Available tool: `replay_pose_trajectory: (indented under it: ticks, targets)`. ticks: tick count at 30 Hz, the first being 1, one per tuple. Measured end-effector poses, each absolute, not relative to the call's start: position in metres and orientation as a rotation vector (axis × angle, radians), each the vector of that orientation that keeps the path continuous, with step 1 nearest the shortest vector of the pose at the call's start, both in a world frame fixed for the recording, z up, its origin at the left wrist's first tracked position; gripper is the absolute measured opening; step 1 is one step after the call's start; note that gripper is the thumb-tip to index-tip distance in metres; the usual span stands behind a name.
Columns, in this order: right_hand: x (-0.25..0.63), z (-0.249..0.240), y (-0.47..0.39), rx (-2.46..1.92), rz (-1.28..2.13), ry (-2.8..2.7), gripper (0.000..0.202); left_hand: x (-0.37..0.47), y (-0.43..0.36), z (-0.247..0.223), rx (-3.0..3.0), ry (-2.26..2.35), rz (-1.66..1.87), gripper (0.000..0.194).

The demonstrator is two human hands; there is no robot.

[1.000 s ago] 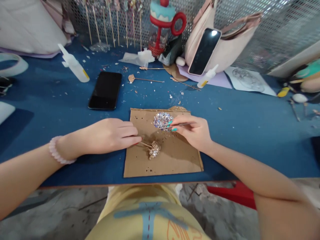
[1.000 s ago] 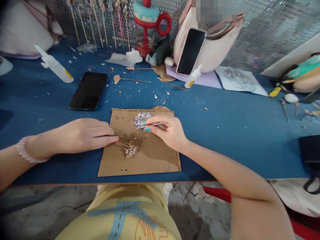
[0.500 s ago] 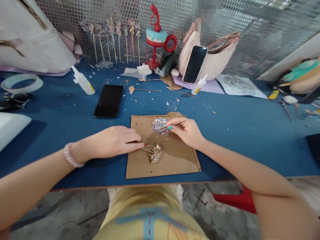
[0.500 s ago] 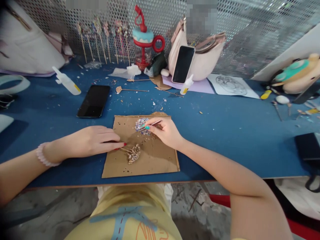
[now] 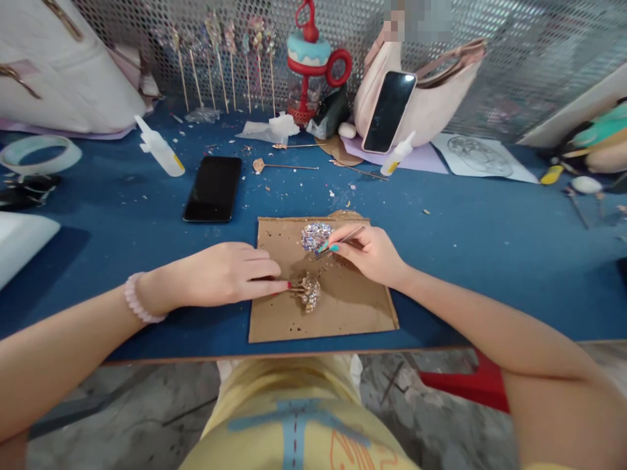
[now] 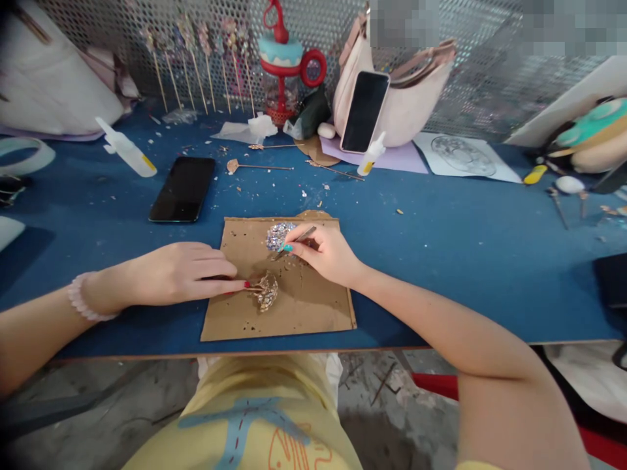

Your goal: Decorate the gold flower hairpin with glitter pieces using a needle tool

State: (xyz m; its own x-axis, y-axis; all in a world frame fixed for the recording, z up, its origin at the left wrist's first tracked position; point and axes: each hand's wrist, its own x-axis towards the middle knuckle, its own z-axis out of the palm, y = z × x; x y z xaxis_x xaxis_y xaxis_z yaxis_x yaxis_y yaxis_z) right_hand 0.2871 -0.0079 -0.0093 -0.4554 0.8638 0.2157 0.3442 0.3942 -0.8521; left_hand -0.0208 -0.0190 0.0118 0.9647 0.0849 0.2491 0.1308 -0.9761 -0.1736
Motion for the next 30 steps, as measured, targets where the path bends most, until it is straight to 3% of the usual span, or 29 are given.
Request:
replay_pose_trajectory:
  ticks: [30]
  targets:
    - [0.2873, -0.0060, -0.0100, -0.940, 0.860, -2.091, 0.020, -0.0137, -0.0187, 0.0091, -2.947, -0.180, -0.555, 0.024]
